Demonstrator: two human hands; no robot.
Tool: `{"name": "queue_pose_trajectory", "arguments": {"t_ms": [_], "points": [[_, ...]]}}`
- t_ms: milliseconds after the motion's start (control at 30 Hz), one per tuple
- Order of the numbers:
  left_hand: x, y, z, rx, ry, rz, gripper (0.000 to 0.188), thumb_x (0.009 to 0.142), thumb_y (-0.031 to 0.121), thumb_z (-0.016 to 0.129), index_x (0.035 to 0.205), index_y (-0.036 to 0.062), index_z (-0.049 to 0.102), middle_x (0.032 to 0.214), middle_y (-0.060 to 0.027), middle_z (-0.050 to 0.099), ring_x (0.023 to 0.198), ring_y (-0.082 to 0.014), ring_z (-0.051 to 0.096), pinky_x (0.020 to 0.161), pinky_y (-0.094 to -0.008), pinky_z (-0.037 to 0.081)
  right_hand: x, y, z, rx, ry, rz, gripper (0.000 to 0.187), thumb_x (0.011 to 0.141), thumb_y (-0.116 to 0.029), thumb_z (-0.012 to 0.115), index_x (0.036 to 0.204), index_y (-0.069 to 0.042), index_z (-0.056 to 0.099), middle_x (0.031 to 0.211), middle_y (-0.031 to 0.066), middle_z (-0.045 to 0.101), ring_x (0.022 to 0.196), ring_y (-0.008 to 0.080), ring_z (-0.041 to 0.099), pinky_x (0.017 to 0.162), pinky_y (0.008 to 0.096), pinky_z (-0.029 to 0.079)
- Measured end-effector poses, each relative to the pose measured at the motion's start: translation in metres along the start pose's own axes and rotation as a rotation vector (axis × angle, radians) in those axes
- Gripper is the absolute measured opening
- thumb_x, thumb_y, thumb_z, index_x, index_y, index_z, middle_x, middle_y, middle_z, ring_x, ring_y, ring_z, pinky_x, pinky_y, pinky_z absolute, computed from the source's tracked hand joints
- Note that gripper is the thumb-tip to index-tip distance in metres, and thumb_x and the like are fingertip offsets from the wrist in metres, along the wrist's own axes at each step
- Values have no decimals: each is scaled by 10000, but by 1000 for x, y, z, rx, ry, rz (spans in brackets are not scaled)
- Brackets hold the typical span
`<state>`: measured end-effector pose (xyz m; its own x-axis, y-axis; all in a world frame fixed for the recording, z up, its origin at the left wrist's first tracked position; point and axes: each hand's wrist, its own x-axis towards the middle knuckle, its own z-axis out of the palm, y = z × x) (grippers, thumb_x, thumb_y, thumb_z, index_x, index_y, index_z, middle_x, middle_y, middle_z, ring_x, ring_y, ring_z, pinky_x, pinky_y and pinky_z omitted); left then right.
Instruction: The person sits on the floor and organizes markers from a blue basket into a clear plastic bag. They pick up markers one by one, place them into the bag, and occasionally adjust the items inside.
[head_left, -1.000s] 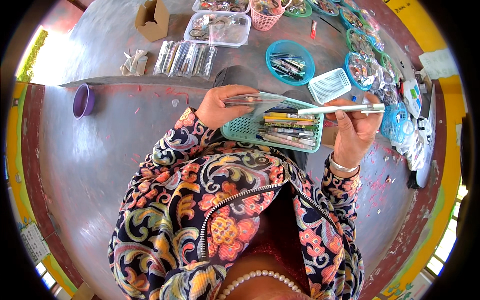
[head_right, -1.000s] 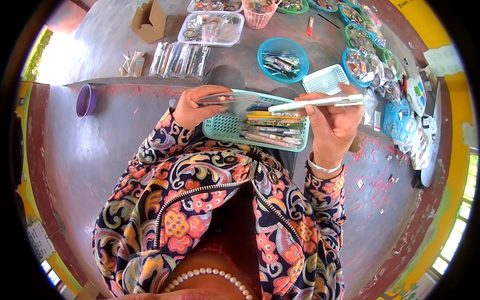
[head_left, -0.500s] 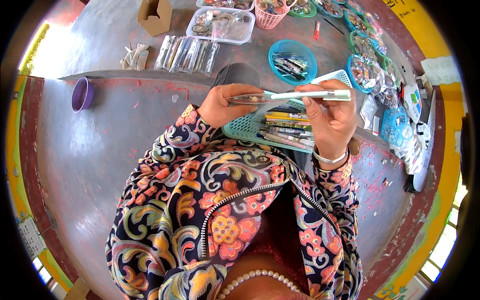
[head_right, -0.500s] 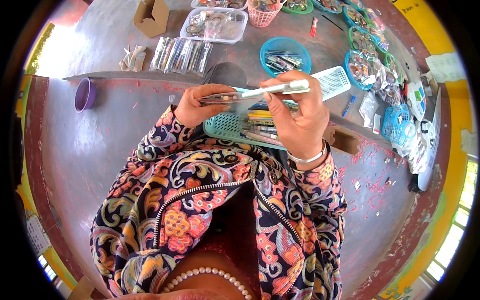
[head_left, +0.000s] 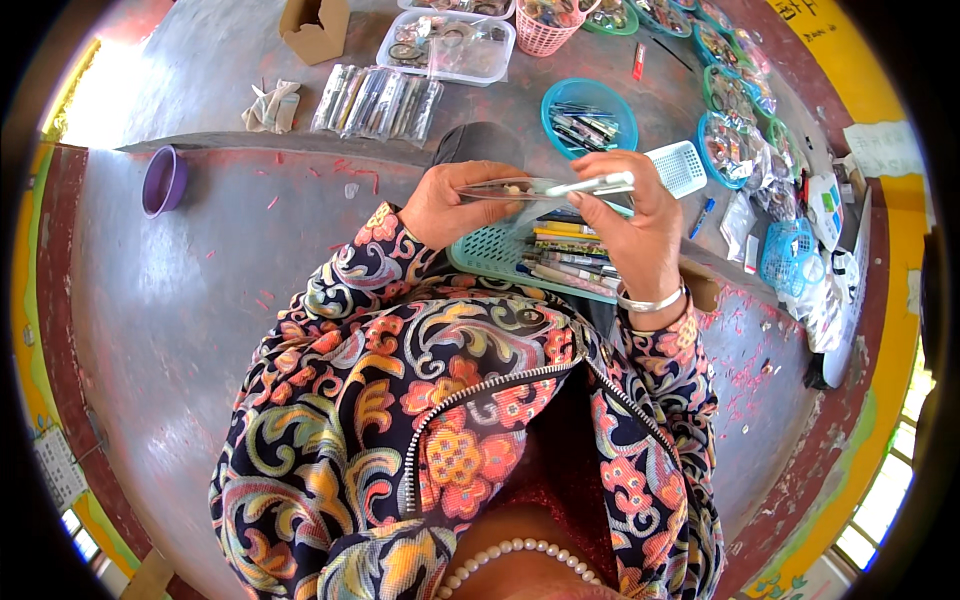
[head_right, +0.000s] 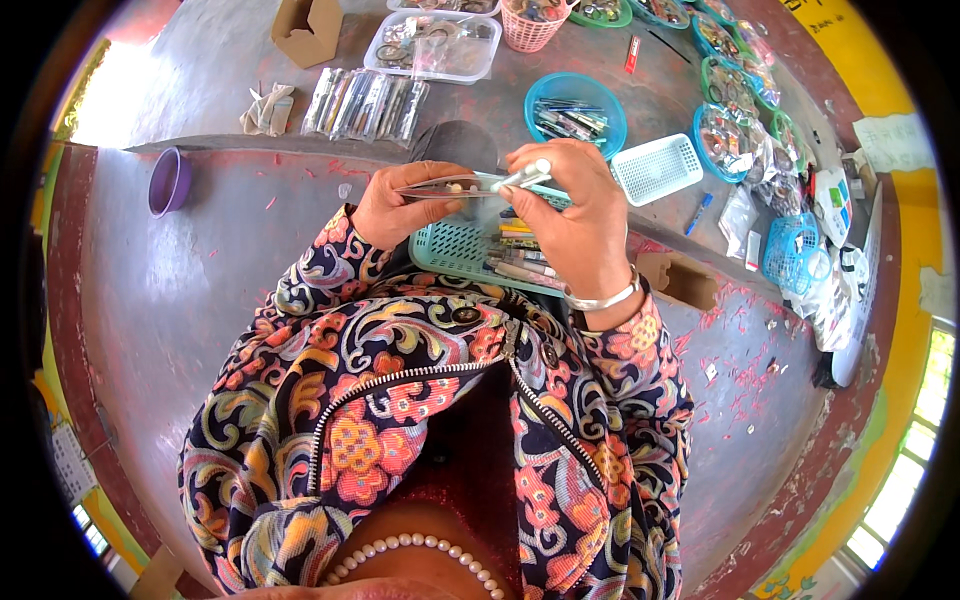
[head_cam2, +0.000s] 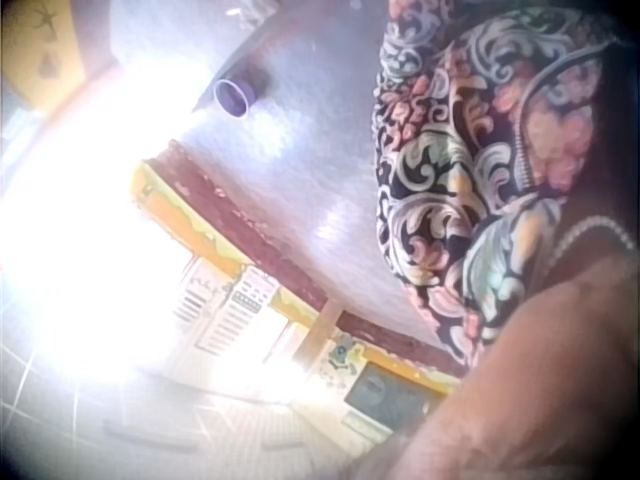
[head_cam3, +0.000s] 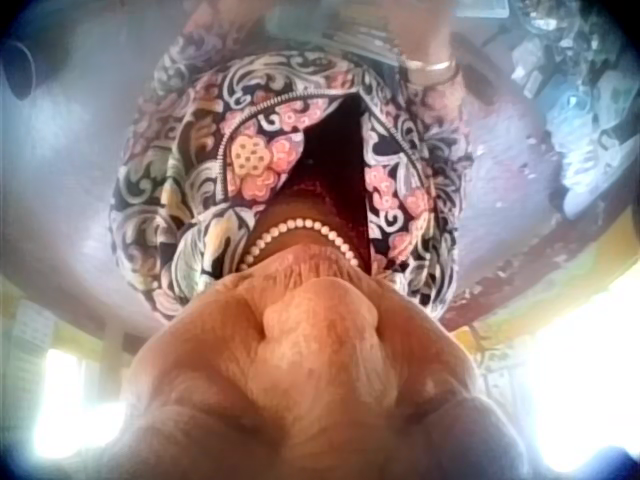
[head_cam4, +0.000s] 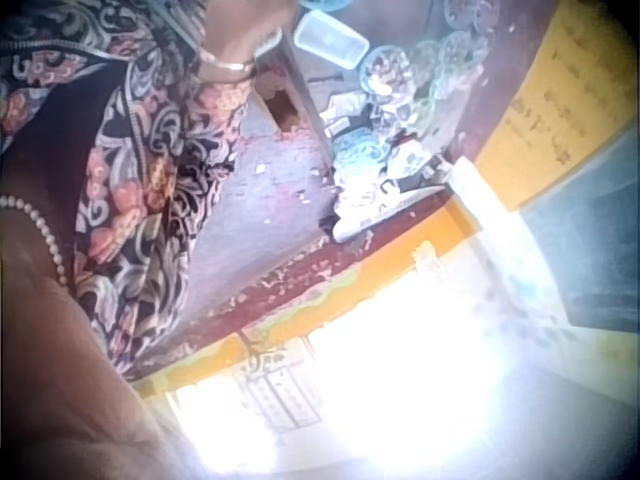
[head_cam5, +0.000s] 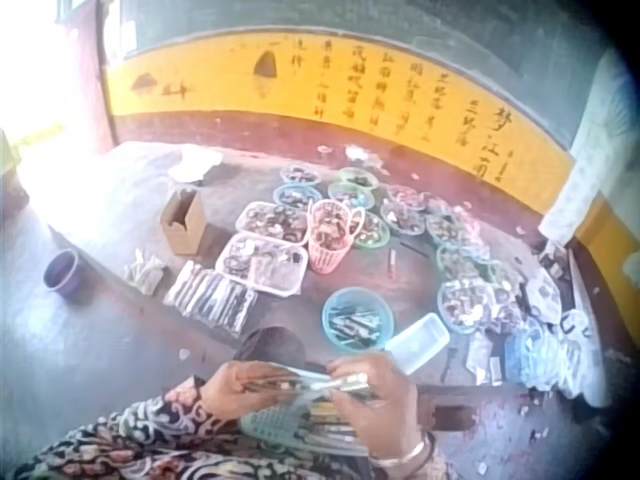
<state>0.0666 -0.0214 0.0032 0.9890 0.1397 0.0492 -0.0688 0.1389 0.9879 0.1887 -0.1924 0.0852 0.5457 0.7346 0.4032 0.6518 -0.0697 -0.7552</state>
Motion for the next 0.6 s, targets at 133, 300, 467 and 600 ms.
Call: {"name": "queue_pose_trajectory", "arguments": {"t_ms": [133,300,467,600], "points": [[0,0,-1,10,12,2,315,845,74,642,1138,-22,580,1041,-58,641,941,-86,576,831,-238,470,-3,19,10,-49,-61,-15,227,668,-31,733,869,-56,631,998,72,631,973,240,547,834,337,432],[-1,-2,-2,5,39,16,292,847,69,638,1118,-28,590,1026,-63,643,931,-89,580,824,-241,472,-1,11,9,5,-114,75,300,686,-97,740,968,-54,646,1080,90,613,1031,248,532,892,347,412],[0,-6,-2,-28,51,49,300,843,64,642,1125,-25,588,1016,-64,644,928,-92,582,826,-243,473,-3,19,4,4,-116,28,302,715,-119,733,992,-50,636,1065,92,616,1015,249,543,884,345,418],[-2,-2,-1,-49,23,27,314,840,47,636,1141,-23,578,1029,-71,640,934,-99,584,826,-247,476,0,3,9,-15,-52,86,233,733,-106,717,943,-40,643,991,81,625,962,243,557,842,347,433]]}}
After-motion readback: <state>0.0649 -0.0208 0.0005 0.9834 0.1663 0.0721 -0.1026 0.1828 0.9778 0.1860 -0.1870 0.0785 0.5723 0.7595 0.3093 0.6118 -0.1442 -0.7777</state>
